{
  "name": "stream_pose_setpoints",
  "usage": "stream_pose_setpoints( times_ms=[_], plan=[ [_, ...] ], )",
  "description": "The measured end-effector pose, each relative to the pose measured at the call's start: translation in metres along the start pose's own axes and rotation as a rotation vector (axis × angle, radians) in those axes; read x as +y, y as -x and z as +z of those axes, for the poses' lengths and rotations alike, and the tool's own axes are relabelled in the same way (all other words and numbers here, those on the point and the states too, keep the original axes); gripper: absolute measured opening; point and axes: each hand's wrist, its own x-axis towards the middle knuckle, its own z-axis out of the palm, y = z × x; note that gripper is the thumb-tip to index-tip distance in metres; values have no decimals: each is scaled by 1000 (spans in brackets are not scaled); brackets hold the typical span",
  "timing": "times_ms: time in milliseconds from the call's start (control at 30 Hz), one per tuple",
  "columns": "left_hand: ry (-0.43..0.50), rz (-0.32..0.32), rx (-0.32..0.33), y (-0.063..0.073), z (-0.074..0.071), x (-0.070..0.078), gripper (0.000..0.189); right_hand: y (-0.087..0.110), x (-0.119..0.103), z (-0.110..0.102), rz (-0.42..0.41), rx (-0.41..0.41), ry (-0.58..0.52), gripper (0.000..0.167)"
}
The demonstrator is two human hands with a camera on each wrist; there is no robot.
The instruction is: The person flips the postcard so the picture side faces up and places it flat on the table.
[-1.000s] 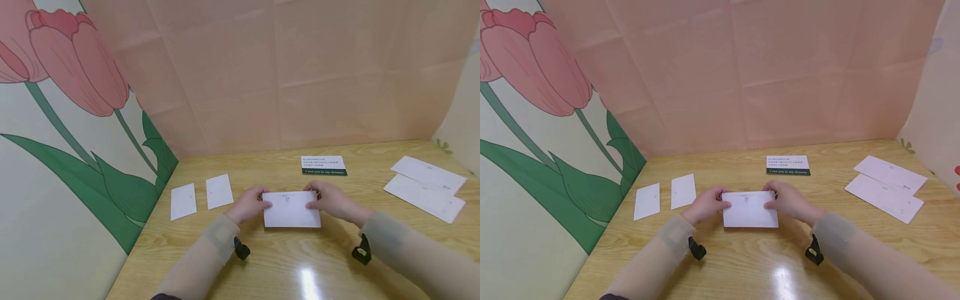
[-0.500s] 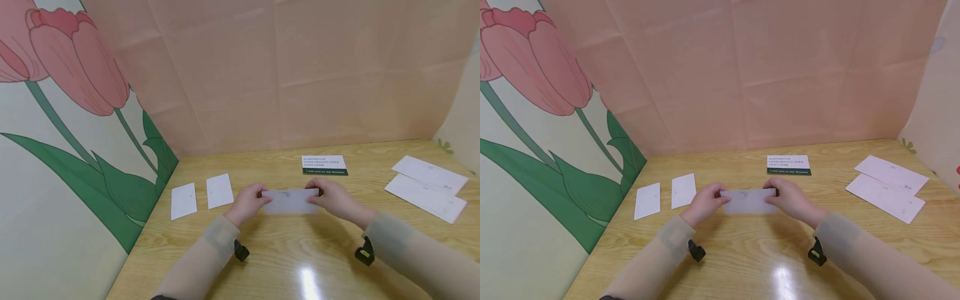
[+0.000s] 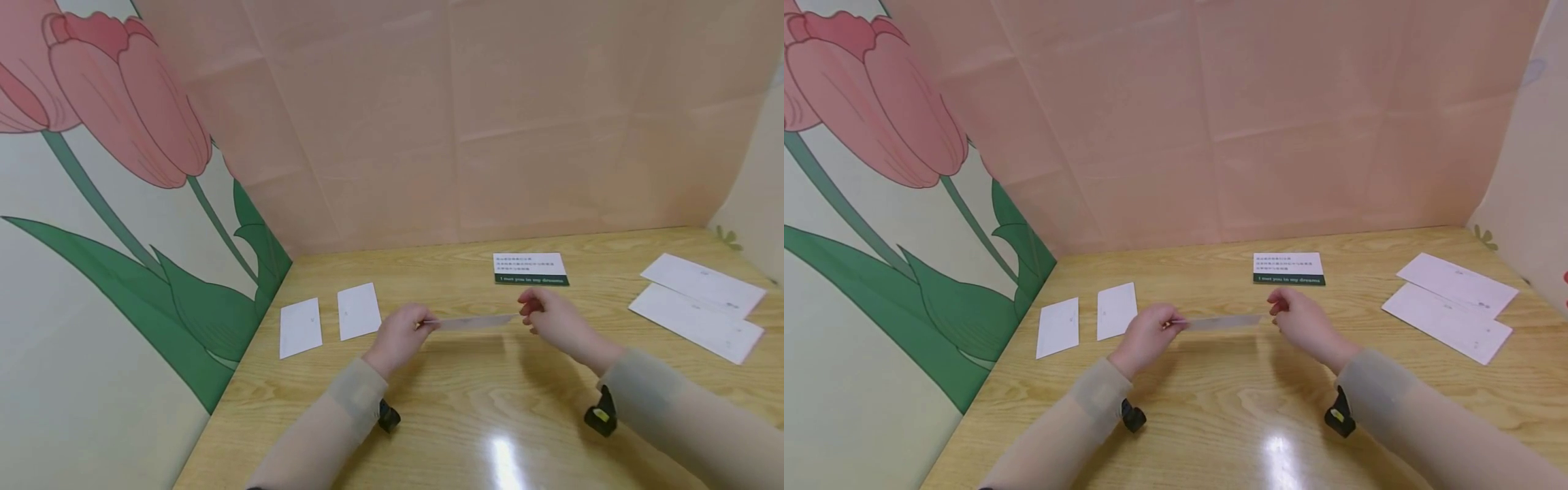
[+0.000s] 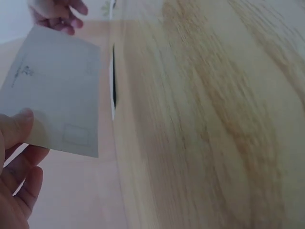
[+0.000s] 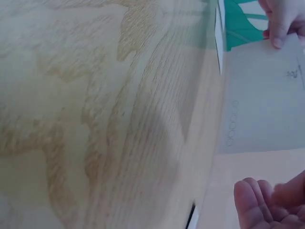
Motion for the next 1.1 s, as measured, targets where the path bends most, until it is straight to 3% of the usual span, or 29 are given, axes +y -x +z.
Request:
stream_pose_setpoints(
  times_ms=[133,300,400,467,667,900,1100],
  plan=[
    [-82,111,27,2,0,-2,8,0,4,0,93,-40,-172,43],
    [-211,340,138,3,2,-5,4,1,3,0,170,-130,-345,75],
    [-316,475,214,4,3,-5,7,1,0,2,202,-160,-445,81],
    [-382,530,245,5,3,-5,9,0,-1,3,221,-178,-512,79],
    [-484,559,219,9,4,0,12,-2,-4,3,265,-204,-655,79],
    [-519,599,170,13,5,1,16,-4,-3,2,265,-215,-666,82],
    [-541,559,123,14,4,4,20,-5,-1,3,269,-219,-663,78]
  ],
)
